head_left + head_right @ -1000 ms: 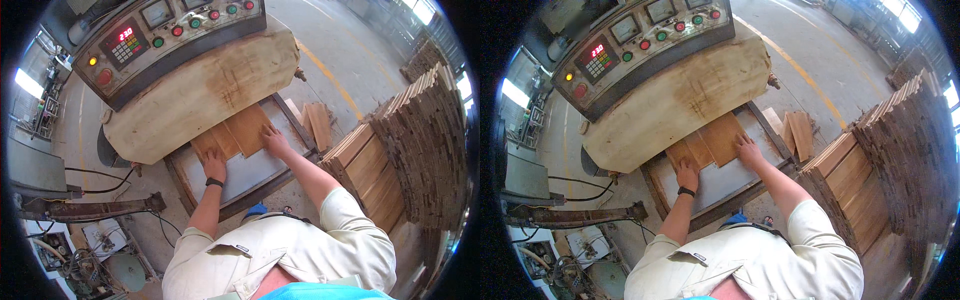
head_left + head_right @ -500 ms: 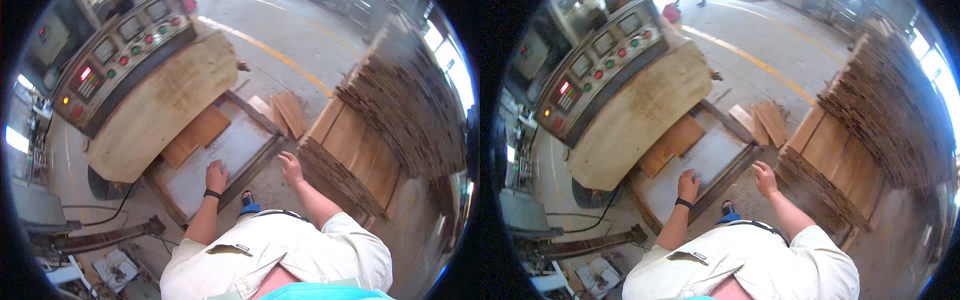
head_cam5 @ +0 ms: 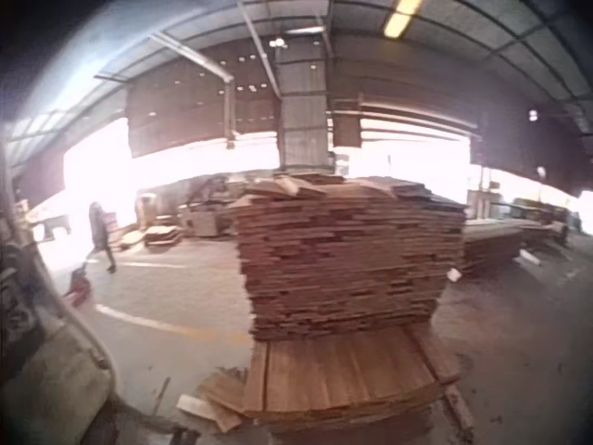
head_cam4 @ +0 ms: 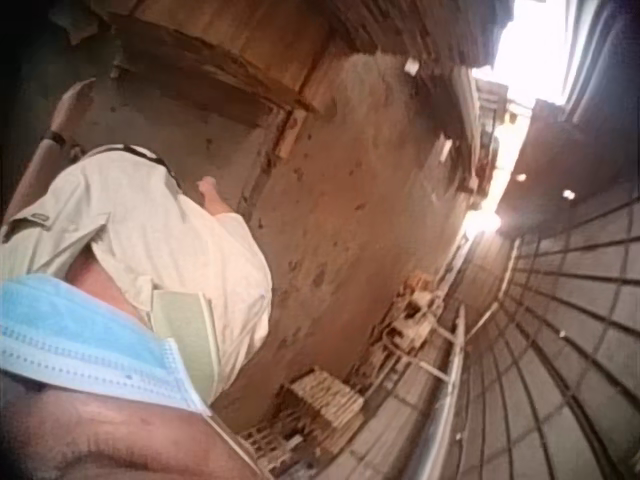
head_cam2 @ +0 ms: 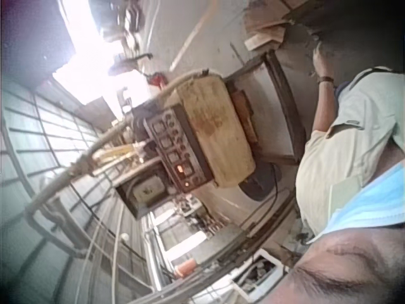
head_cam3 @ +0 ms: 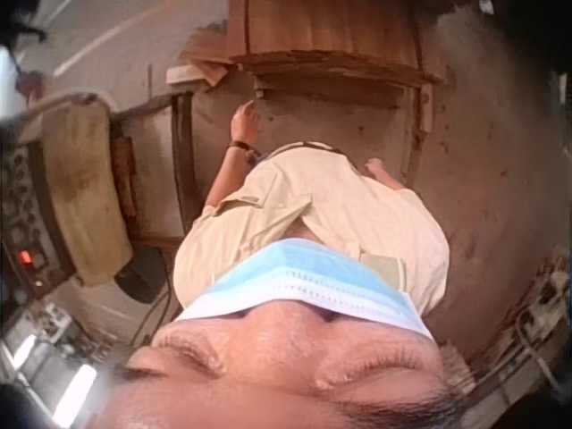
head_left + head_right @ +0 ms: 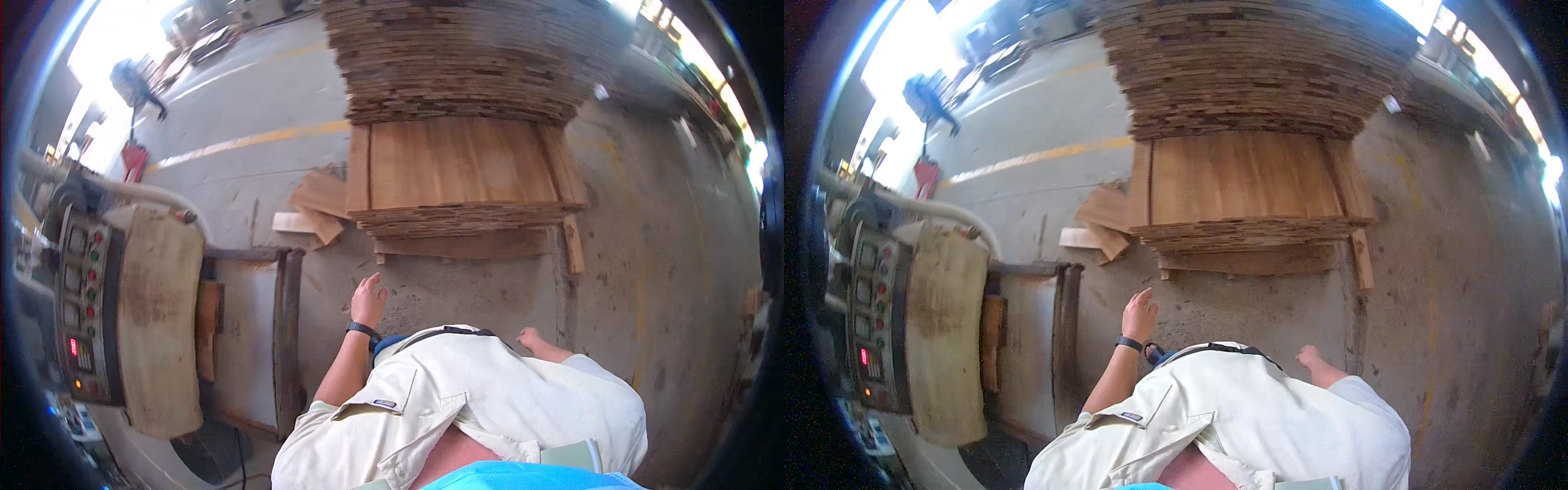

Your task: The person repeatedly picks up wooden boards from a stack by hand and feeds them into a machine.

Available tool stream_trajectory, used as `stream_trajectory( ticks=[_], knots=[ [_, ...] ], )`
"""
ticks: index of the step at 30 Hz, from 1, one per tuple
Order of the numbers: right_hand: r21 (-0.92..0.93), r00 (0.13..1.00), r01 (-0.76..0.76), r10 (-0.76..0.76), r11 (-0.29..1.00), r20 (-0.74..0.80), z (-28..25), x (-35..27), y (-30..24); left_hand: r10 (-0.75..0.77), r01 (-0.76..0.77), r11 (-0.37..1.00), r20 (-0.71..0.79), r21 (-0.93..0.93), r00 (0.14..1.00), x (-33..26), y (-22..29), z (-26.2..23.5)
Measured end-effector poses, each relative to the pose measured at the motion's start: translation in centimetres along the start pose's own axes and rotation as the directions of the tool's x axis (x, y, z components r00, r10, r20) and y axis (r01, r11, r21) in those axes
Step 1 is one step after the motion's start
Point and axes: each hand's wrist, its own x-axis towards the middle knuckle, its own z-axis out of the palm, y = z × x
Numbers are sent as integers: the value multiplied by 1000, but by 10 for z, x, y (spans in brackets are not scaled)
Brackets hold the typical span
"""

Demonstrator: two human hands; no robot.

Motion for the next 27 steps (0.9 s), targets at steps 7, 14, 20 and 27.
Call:
stream_trajectory(
  ticks=[7,14,20,27],
  knots=[
    [-20,997,14,-13,1000,74,20,-7,70,17,30,981,240,-192,971,53,52,88],
    [487,996,93,-79,868,-48,-29,57,-14,-230,583,646,602,-494,765,137,68,145],
    [735,997,63,-17,675,-70,-118,128,-82,-316,794,319,732,-518,604,225,54,204],
    [976,993,-117,39,183,112,-222,179,-146,-451,916,-70,831,-395,324,299,46,259]
  ],
)
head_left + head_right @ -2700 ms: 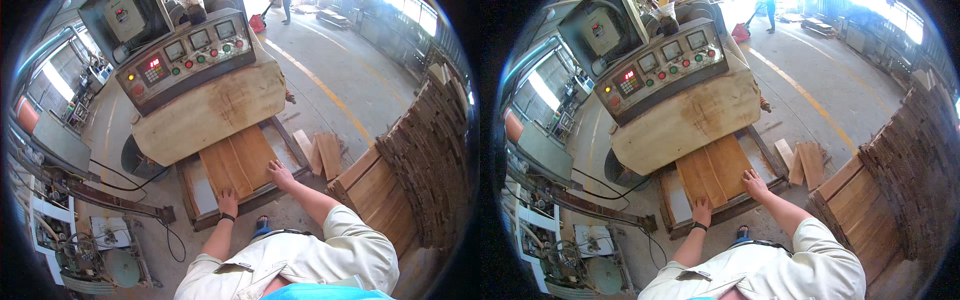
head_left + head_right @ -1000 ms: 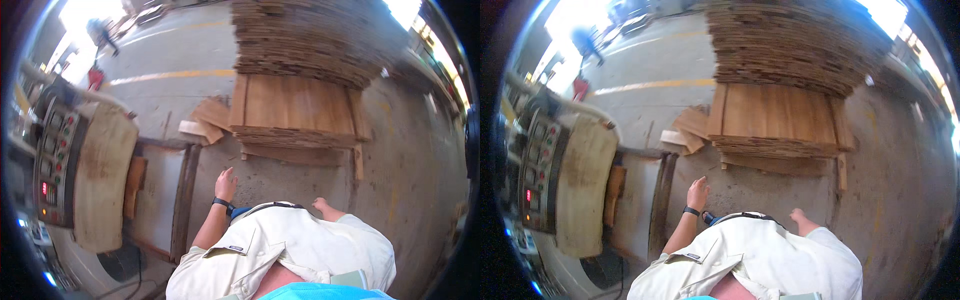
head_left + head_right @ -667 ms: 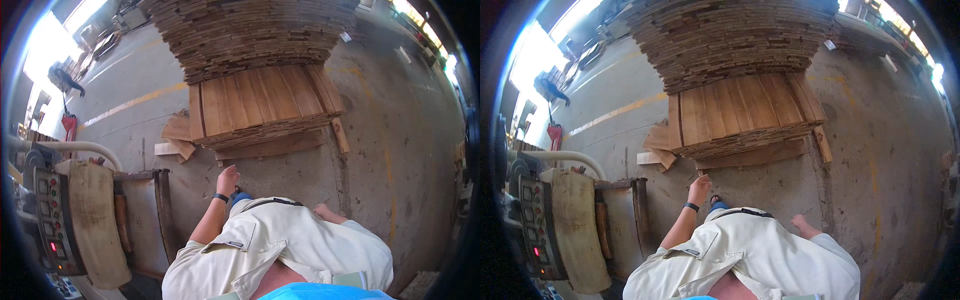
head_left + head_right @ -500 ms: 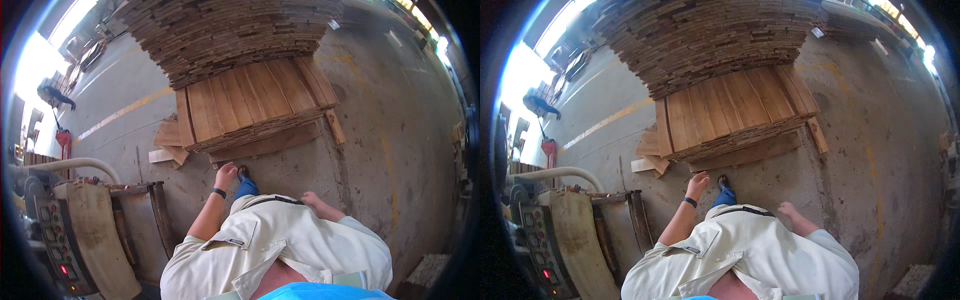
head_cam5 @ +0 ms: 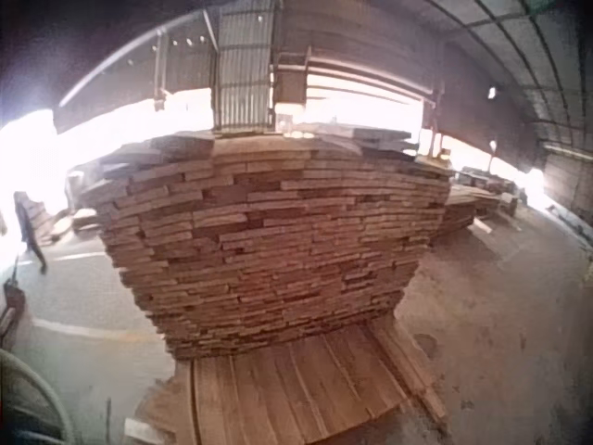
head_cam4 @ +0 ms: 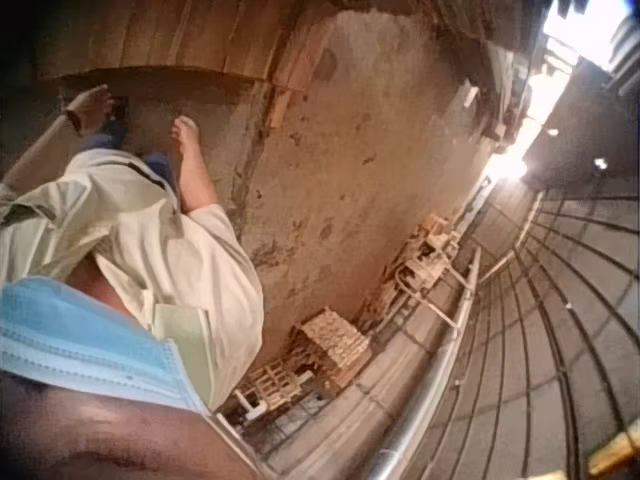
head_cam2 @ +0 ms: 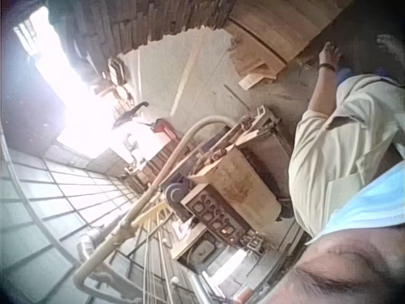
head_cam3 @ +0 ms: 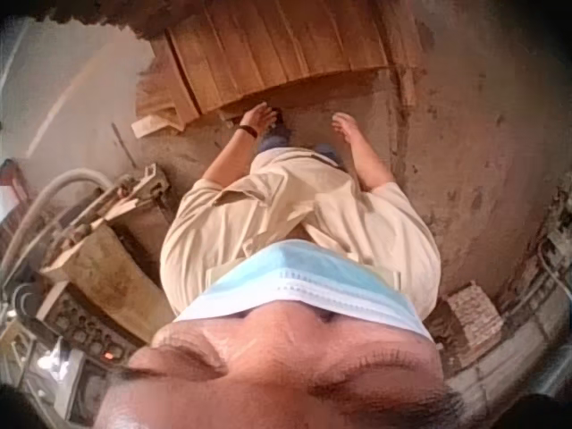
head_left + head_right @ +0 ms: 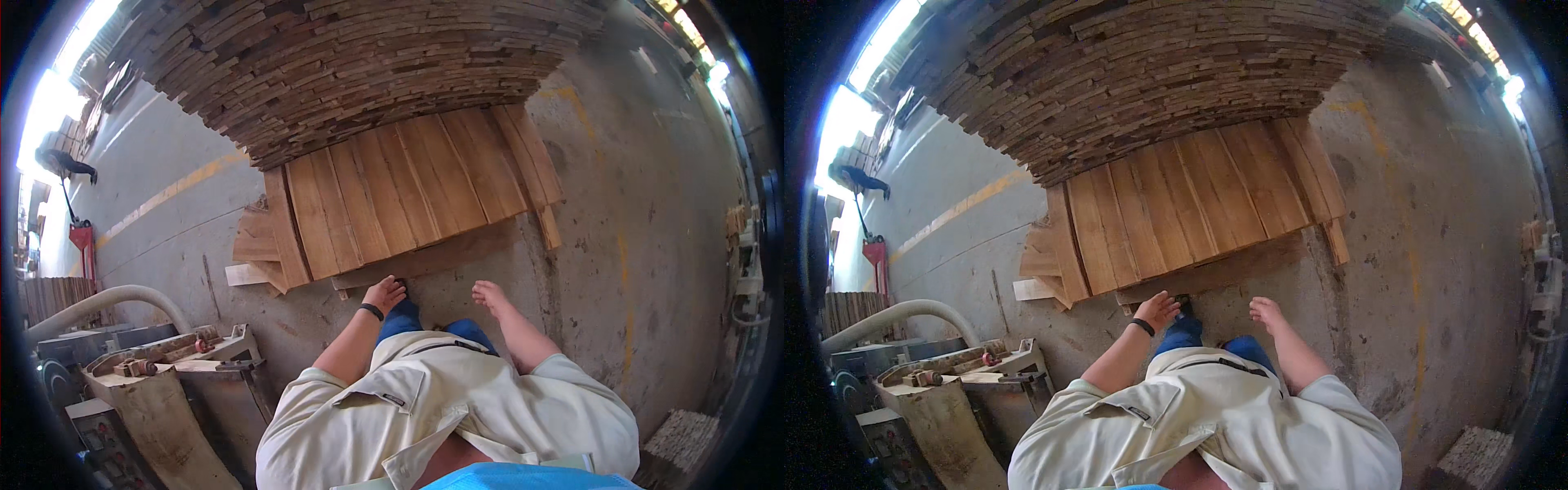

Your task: The person repeatedly picks up wooden boards from a stack by hand and feeds them into a machine.

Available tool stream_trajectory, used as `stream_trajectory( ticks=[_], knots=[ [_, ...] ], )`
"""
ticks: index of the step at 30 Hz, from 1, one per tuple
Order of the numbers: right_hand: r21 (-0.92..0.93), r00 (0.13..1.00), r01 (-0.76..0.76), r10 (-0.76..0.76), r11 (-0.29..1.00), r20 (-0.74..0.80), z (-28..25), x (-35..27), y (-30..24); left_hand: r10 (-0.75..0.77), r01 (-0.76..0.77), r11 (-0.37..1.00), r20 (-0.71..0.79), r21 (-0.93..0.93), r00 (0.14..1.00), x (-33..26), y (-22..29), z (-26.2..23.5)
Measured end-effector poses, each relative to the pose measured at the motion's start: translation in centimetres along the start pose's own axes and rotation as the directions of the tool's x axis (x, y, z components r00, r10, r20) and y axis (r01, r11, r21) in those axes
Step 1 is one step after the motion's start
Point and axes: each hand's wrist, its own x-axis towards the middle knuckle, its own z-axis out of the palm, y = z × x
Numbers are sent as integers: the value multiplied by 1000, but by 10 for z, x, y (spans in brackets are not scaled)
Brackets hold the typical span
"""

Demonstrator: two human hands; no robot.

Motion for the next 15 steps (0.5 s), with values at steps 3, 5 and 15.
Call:
stream_trajectory(
  ticks=[3,5,15],
  knots=[
    [151,1000,-16,14,988,14,9,29,-28,-14,12,997,-25,-70,1000,31,5,11],
    [176,998,-37,27,984,58,24,47,-56,-72,100,977,153,-187,986,85,-2,-12],
    [487,981,-169,98,857,168,40,162,-102,28,-50,907,-58,-418,998,147,-1,34]
  ],
)
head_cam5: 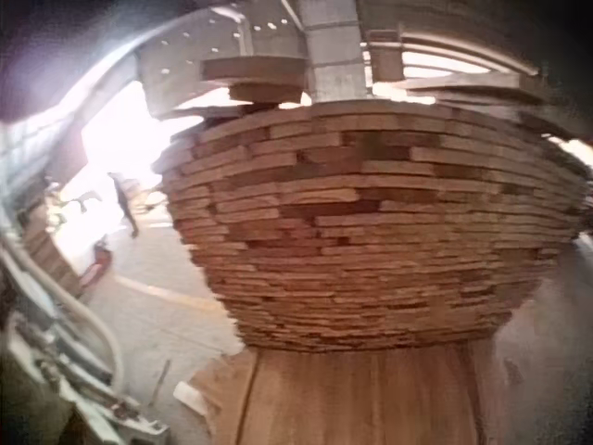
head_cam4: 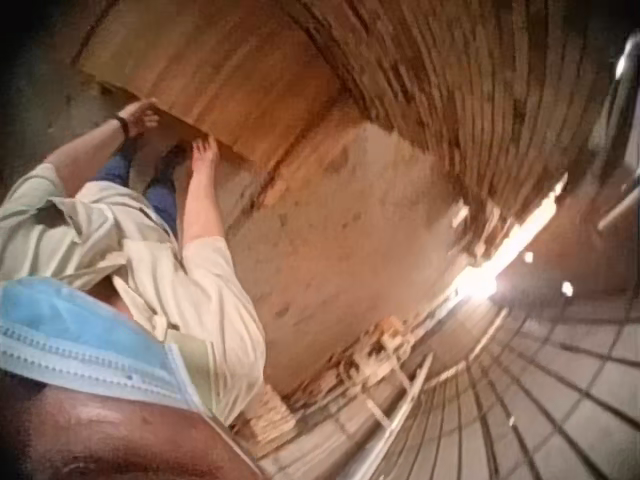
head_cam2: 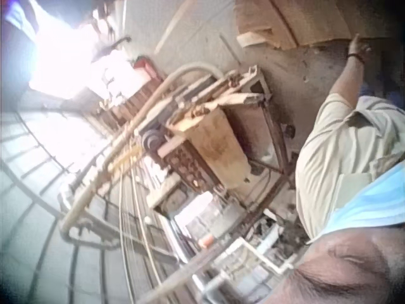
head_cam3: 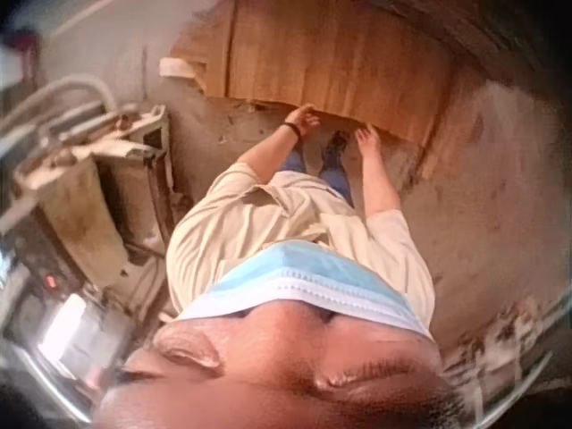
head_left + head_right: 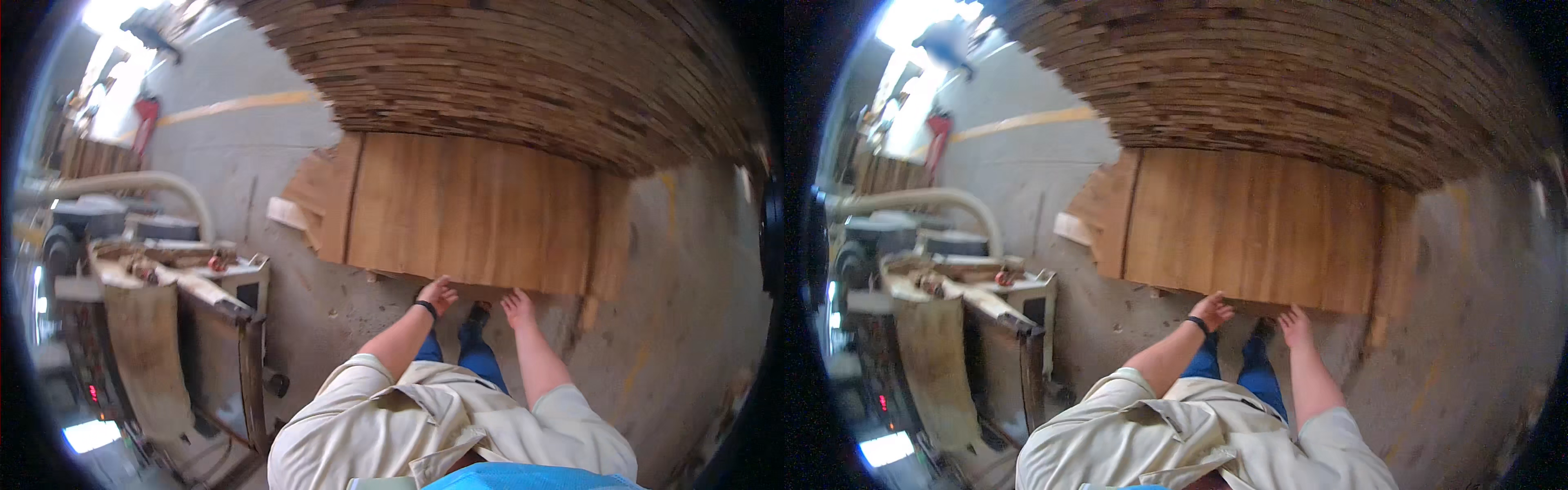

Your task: The person repeatedly picks up wooden boards from a stack by hand and feeds them into a machine.

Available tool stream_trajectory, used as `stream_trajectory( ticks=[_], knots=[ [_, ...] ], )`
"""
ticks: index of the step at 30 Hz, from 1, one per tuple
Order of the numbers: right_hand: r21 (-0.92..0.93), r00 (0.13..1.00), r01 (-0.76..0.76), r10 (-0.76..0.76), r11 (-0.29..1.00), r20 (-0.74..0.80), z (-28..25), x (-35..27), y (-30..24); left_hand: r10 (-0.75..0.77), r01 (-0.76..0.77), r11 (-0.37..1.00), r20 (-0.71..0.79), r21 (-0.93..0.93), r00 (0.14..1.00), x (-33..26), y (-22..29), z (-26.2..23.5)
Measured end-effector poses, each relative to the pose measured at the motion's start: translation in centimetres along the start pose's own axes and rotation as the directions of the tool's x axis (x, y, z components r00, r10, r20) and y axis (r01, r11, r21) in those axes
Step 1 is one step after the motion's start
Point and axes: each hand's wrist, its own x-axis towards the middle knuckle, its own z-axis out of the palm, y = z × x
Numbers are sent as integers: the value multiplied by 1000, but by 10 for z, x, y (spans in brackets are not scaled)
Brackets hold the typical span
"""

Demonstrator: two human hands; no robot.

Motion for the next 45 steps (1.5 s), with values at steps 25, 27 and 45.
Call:
stream_trajectory(
  ticks=[25,27,45],
  knots=[
    [221,991,-107,122,969,-52,26,-22,-43,219,-207,943,19,-261,975,-85,-11,88],
    [160,999,-42,43,986,-4,36,-31,-49,219,-191,957,115,-219,969,-108,4,98],
    [171,995,50,-64,984,75,43,-177,31,199,-189,980,351,-61,915,-224,86,-22]
  ],
)
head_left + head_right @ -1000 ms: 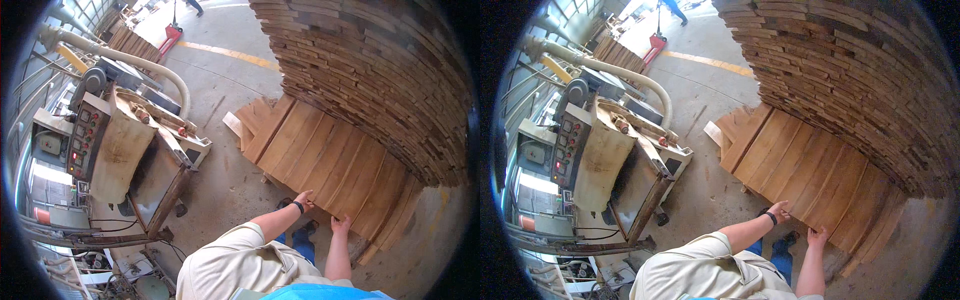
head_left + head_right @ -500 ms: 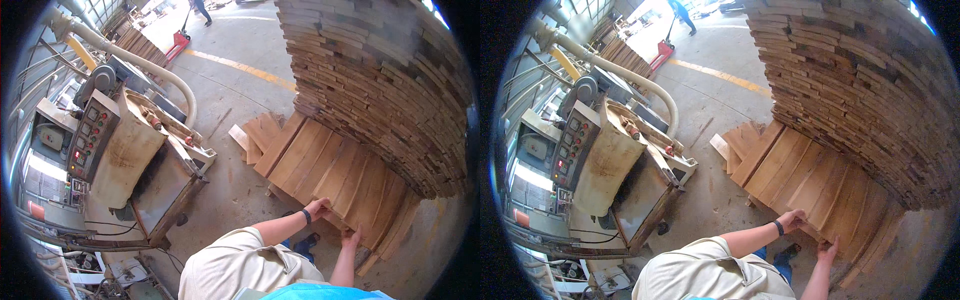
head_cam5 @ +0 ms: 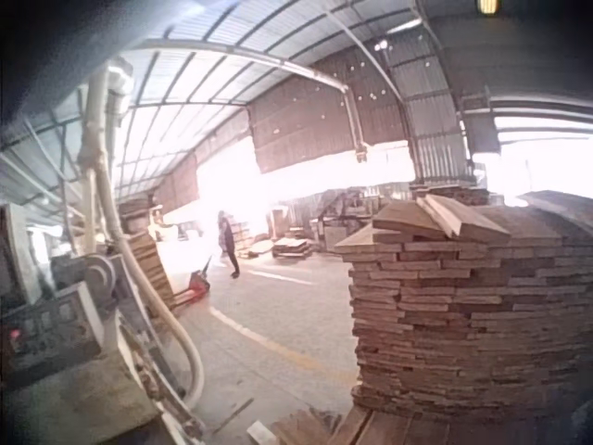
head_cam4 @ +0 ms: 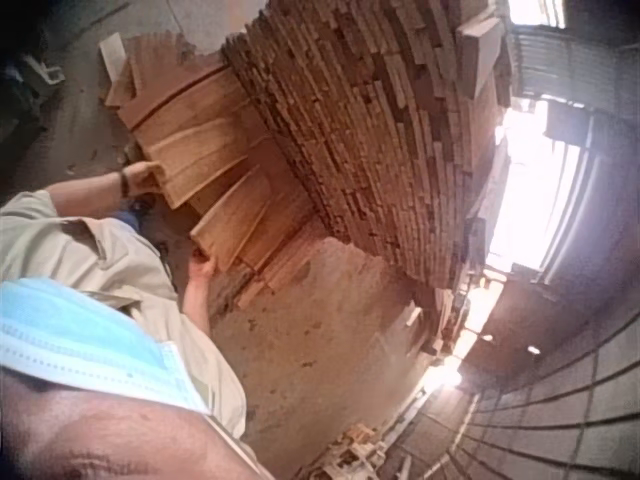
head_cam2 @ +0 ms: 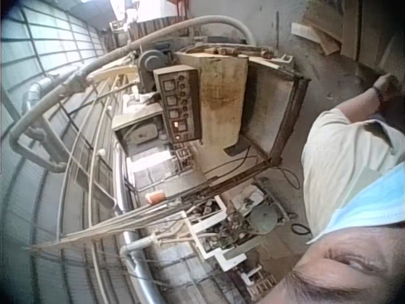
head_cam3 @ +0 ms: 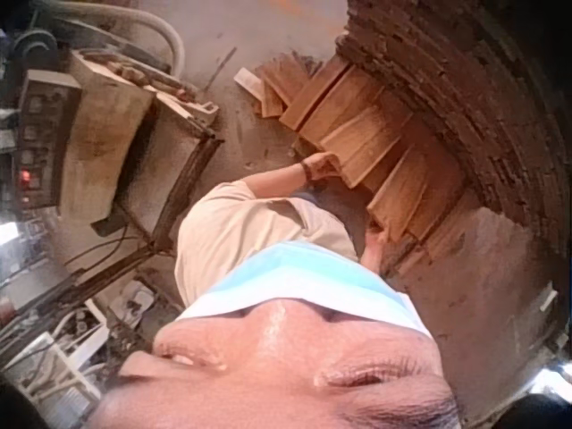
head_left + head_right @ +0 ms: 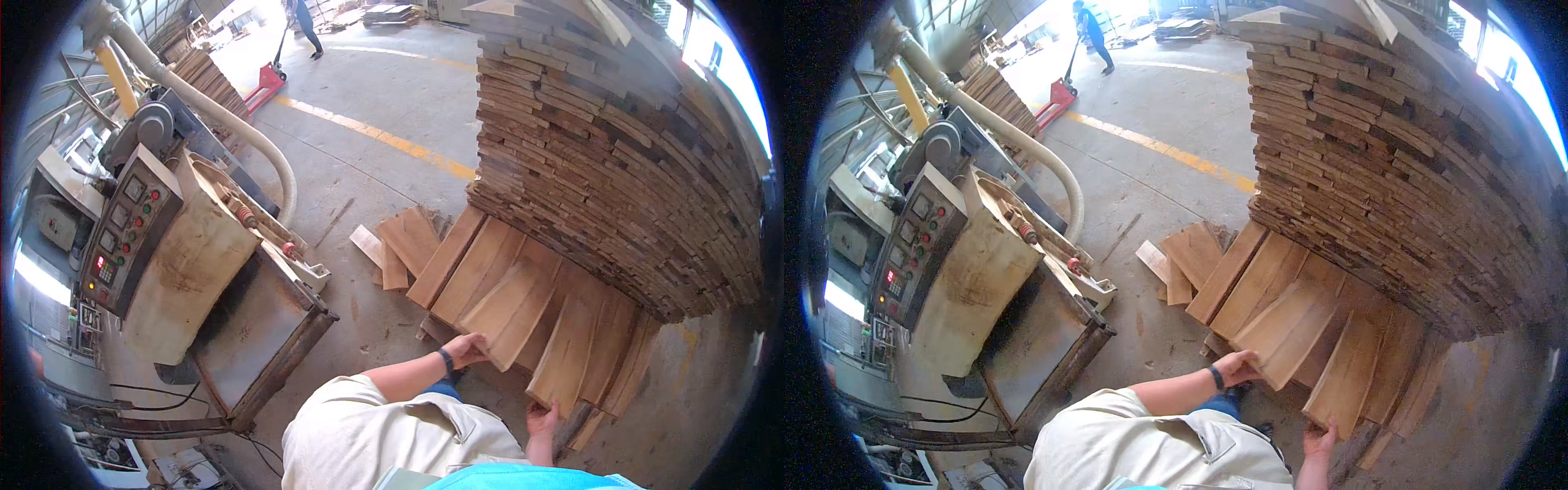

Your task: The person repeatedly picks up wooden boards from a stack by hand and feeds them into a machine.

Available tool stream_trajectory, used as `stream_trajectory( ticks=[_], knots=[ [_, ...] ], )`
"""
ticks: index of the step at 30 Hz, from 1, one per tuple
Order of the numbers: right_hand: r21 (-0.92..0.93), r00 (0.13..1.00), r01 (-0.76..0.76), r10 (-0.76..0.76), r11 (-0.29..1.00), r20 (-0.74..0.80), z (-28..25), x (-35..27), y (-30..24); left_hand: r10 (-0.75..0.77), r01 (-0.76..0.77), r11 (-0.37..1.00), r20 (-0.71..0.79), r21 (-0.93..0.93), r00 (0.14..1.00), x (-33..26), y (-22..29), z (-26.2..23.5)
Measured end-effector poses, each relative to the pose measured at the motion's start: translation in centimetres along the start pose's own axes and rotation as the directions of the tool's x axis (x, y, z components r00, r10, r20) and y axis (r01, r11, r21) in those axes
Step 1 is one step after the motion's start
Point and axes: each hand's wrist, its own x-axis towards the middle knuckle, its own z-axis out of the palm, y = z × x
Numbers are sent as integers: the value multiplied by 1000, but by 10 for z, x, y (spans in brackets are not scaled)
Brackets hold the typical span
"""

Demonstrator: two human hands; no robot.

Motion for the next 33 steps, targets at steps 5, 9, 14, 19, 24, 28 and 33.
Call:
stream_trajectory(
  ticks=[5,9,14,19,24,28,33],
  knots=[
    [49,997,-35,31,998,71,-25,-31,24,60,-60,998,-2,-28,998,-62,-14,-36],
    [39,991,98,-101,994,89,-40,-38,27,87,-89,995,-46,-39,995,-99,-41,-55],
    [-58,982,184,-181,981,63,-72,-22,7,155,-157,987,-51,-35,987,-158,-79,-80],
    [-176,952,215,-166,961,257,-63,-105,16,358,-346,919,32,-191,933,-248,-121,-112],
    [-280,936,94,11,955,352,-60,-145,46,619,-613,751,-60,-244,783,-340,-144,-127],
    [-348,824,12,188,938,535,-23,-183,91,744,-730,604,-100,-320,660,-395,-153,-152],
    [-549,696,-20,406,835,592,30,-219,158,835,-841,404,-230,-358,499,-455,-170,-200]
  ],
)
